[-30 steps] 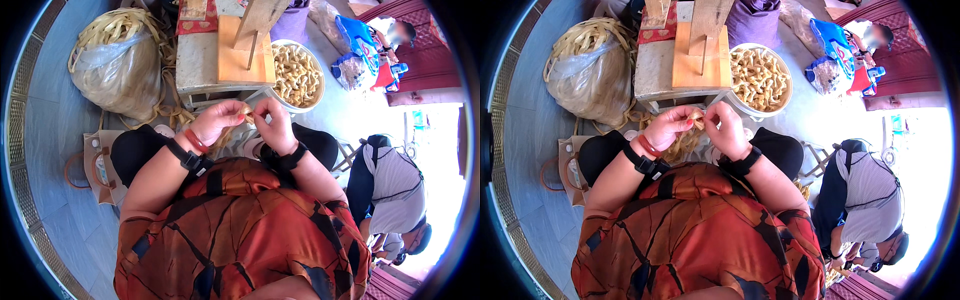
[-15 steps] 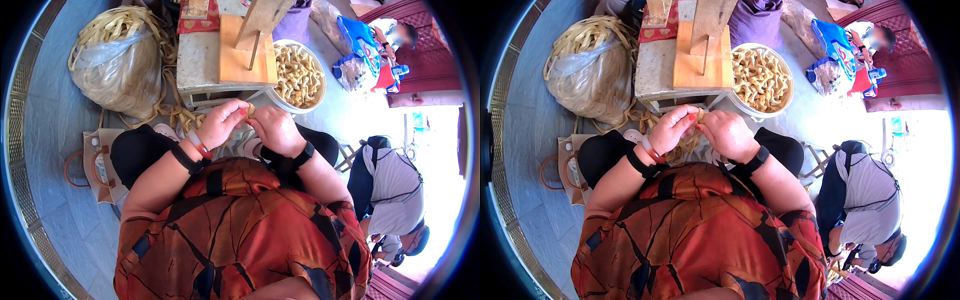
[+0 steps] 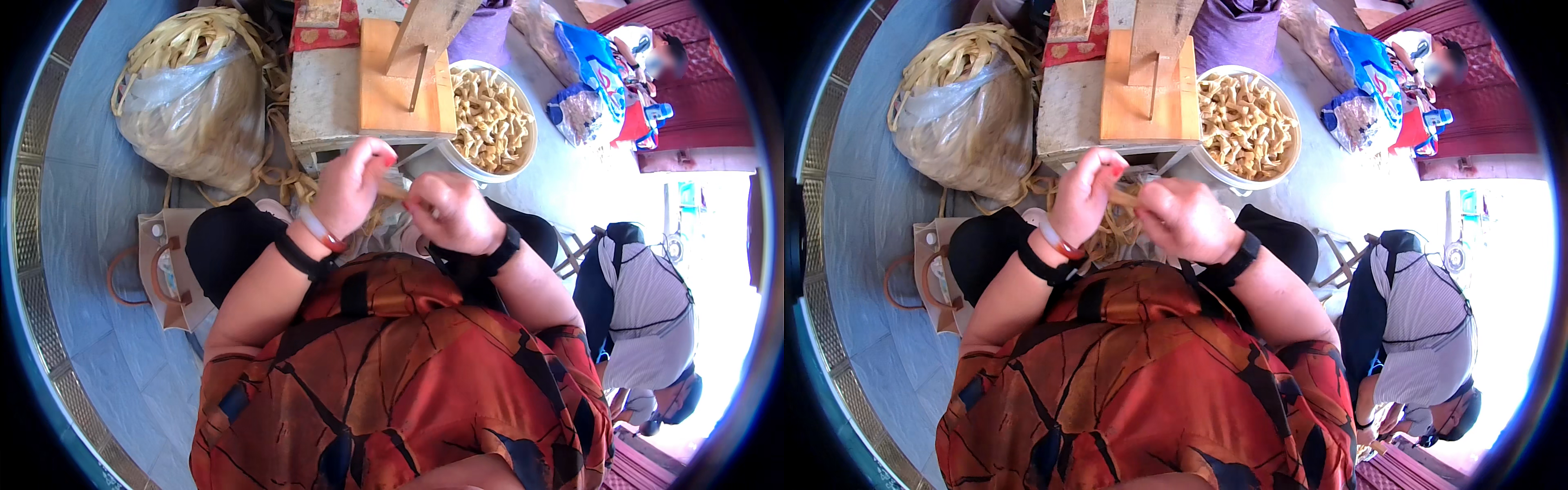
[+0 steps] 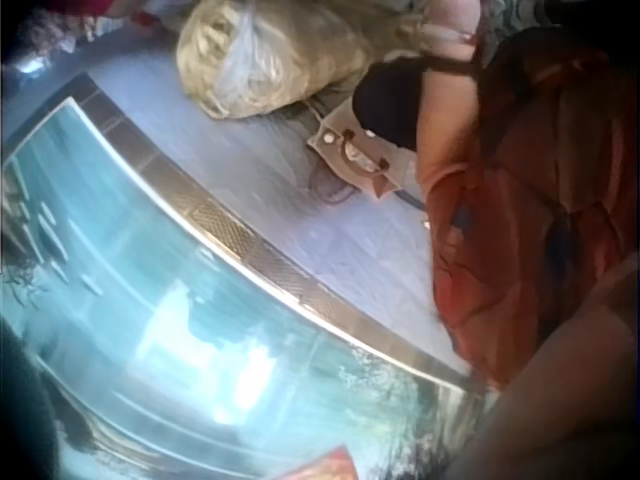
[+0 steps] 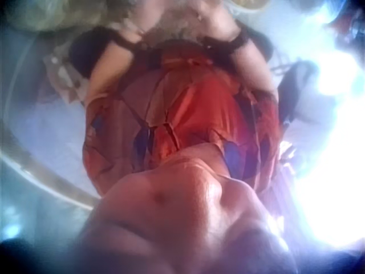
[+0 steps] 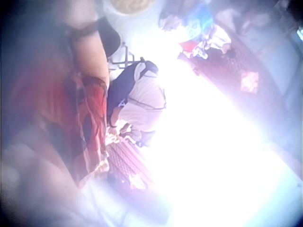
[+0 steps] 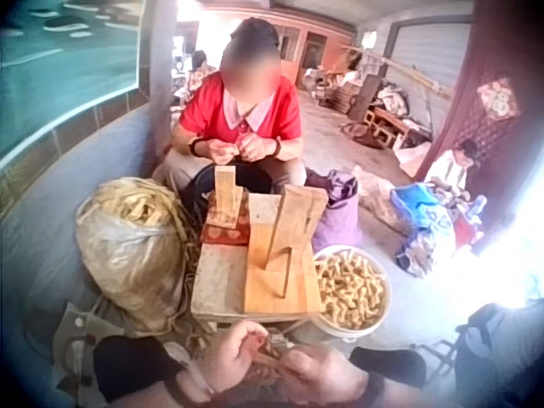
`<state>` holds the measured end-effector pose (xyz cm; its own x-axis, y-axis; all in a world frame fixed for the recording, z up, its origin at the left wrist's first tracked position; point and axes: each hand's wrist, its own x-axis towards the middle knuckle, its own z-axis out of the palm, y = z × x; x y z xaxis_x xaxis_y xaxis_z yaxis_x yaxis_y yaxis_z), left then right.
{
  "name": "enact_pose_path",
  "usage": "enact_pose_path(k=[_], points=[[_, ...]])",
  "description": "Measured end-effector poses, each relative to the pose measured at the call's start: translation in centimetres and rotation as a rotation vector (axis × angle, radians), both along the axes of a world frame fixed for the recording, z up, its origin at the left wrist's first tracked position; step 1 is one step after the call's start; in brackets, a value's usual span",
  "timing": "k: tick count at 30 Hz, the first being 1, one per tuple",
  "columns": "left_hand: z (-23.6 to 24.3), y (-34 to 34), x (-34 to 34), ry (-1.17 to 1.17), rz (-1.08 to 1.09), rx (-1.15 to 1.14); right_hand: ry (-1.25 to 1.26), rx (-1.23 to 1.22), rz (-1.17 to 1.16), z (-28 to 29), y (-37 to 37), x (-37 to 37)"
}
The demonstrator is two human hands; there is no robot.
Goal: The person manipulates thin strips of material by hand, folding and weaving them into specific shapes and placing them into a bucket.
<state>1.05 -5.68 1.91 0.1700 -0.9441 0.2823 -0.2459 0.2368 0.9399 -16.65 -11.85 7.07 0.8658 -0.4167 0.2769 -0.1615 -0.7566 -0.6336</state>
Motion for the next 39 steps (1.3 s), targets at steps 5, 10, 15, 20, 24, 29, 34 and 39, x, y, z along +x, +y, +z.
enact_pose_path(k=[5,10,15,20,24,29,34,39], points=[[0.6,-0.3,2.7,0.226,-0.334,0.427,-0.094,0.127,-0.255,0.2,0.0,-0.9],[1.0,-1.6,3.8,0.157,-0.346,0.391,-0.06,0.013,-0.285,0.0,-2.9,-1.1],[2.9,-6.4,2.8,-0.011,0.007,0.079,-0.152,-0.145,-0.422,0.9,-7.7,1.1],[0.9,-7.3,2.8,-0.461,0.287,0.074,0.071,-0.293,-0.48,-3.5,-10.6,0.0],[1.5,-3.2,1.7,-0.097,-0.012,0.209,-0.007,-0.472,-0.514,-2.3,-9.3,-4.5],[0.0,-0.5,-0.6,0.639,-0.533,0.532,-0.07,-0.356,-0.072,-0.9,-0.5,-2.1],[-1.3,0.3,1.4,0.754,-0.577,0.701,-0.047,-0.431,-0.128,-1.2,-2.2,-3.6],[-0.8,-0.7,1.7,1.173,-0.522,0.23,0.073,-0.36,-0.101,-0.7,-1.7,-3.6]])
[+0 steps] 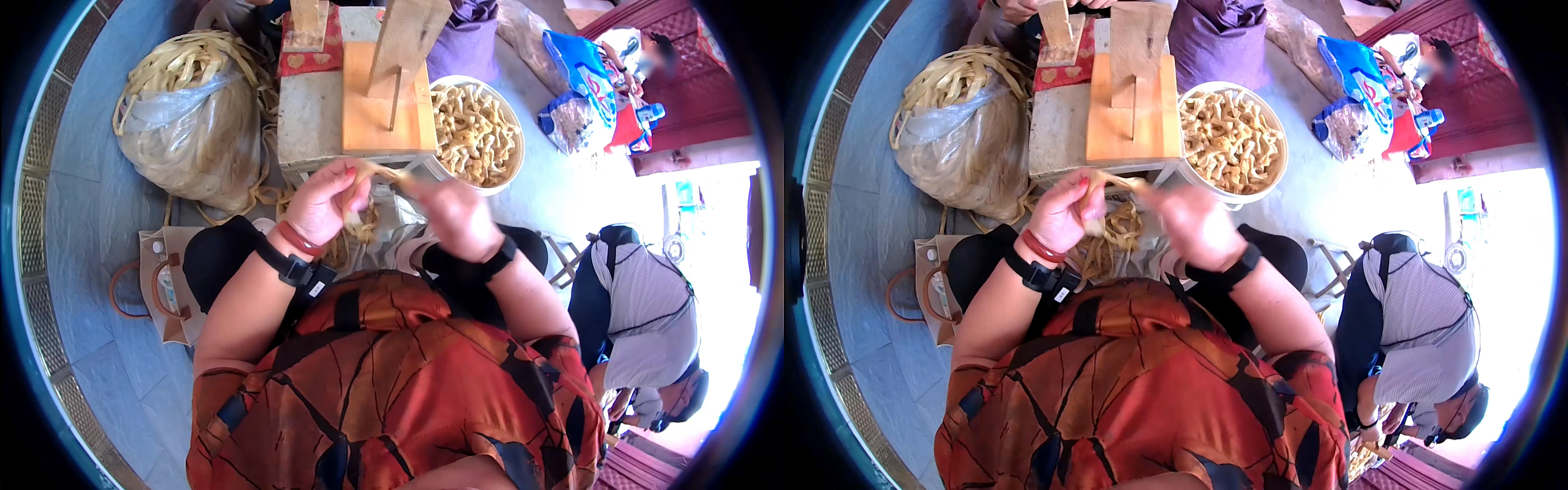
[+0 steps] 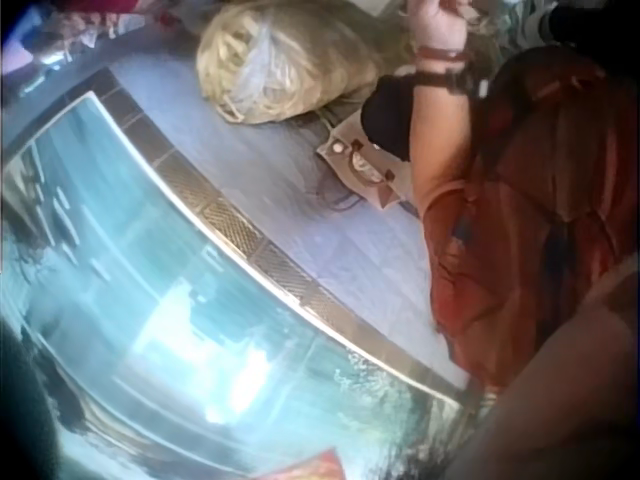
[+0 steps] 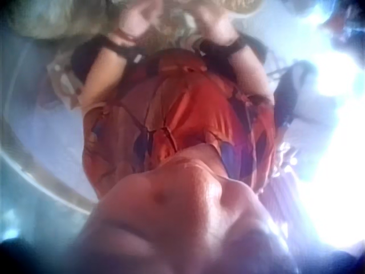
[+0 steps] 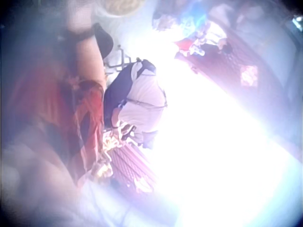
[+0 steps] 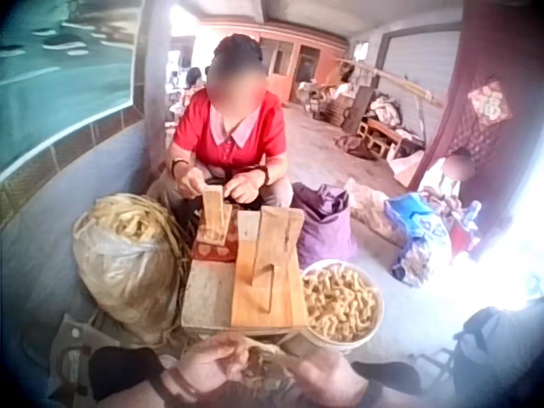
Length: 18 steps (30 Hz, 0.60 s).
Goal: The person manipulates thin strips of material by hand, folding and weaving them into specific shapes and placing them into a bucket.
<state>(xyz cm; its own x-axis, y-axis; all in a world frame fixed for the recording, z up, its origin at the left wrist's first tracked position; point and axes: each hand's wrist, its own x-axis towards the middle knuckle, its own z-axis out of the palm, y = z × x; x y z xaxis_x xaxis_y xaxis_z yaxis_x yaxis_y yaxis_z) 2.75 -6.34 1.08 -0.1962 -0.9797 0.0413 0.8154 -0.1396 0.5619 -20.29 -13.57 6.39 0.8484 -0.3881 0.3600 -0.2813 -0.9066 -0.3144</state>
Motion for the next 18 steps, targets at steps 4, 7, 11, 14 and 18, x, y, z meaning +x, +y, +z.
enact_pose_path(k=[4,7,11,14,18], points=[[1.4,1.1,-1.1,-0.718,0.151,-0.174,-0.18,0.51,0.16,-0.3,2.9,1.9],[1.1,0.8,-1.7,-1.448,0.316,-0.758,-0.217,0.424,0.085,-1.3,3.0,1.8],[-0.3,0.6,-2.0,-0.641,-0.334,-0.122,-0.212,0.241,-0.003,-2.1,2.0,1.8],[-0.2,0.9,-2.6,-0.494,-0.201,-0.09,-0.519,1.171,-0.273,-4.2,2.2,2.3],[0.1,0.3,-2.5,-1.419,0.406,-0.696,-0.553,1.876,-0.199,-6.0,0.3,1.6]])
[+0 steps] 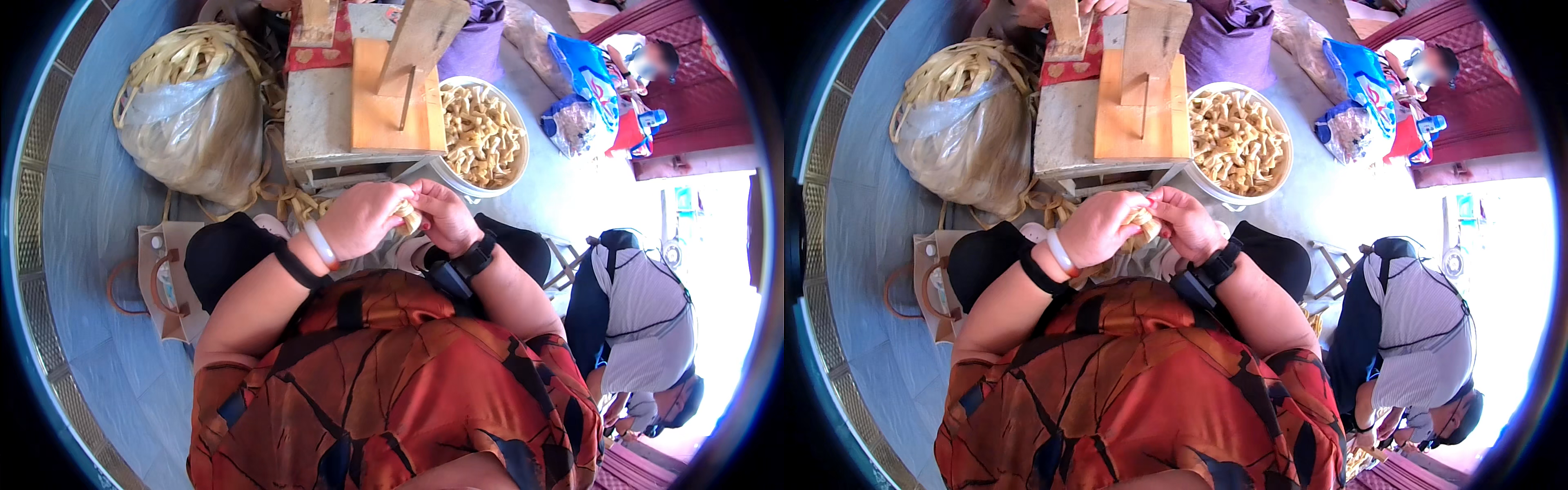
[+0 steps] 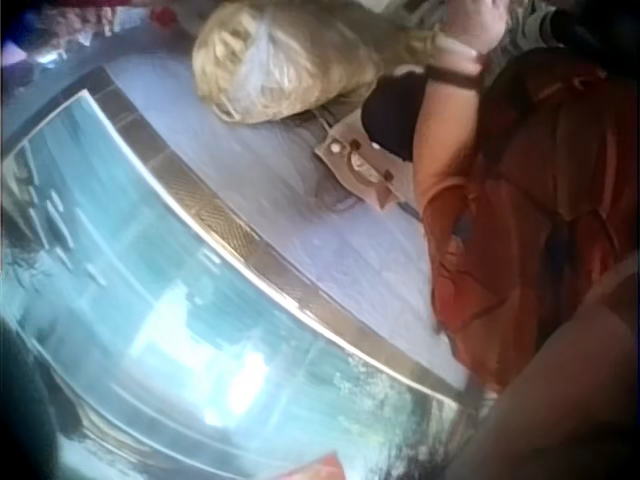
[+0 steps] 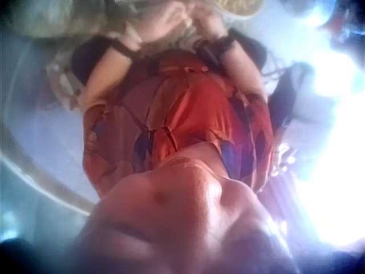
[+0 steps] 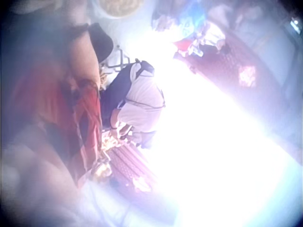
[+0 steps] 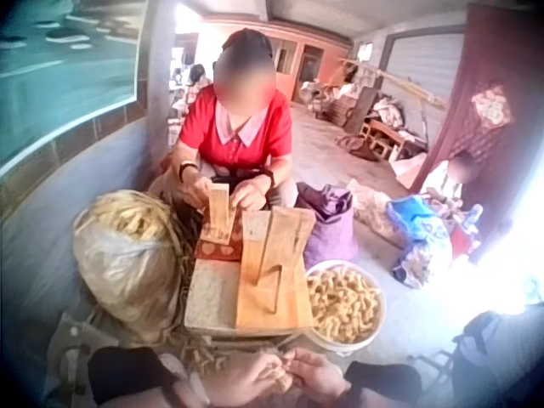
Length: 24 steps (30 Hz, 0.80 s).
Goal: The person manipulates thin strips of material by hand, folding and weaving them into specific shapes and placing them into a bucket.
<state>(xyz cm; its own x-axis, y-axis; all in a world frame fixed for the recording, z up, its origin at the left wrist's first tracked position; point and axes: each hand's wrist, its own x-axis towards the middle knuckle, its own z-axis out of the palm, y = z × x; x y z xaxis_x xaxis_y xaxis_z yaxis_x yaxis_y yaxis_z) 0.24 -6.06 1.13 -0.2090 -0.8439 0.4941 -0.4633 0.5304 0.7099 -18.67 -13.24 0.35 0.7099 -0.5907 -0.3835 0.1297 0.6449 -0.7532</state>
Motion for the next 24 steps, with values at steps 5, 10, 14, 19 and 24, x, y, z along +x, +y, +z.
enact_pose_path(k=[5,10,14,19,24], points=[[-0.2,0.8,-0.2,-0.056,0.067,-0.039,0.195,-0.203,0.03,2.4,1.3,0.1],[-0.5,0.7,-0.2,0.103,0.115,0.08,0.62,-1.121,0.087,4.9,3.7,1.3],[-2.4,0.8,-0.5,1.221,-0.331,0.895,0.565,-1.475,-0.127,3.9,2.6,1.7],[-2.2,0.6,0.1,1.21,-0.321,0.734,0.417,-1.541,-0.09,4.7,2.1,1.5],[-1.8,0.7,0.1,1.027,-0.177,0.529,0.55,-1.527,0.069,4.9,2.1,1.4]])
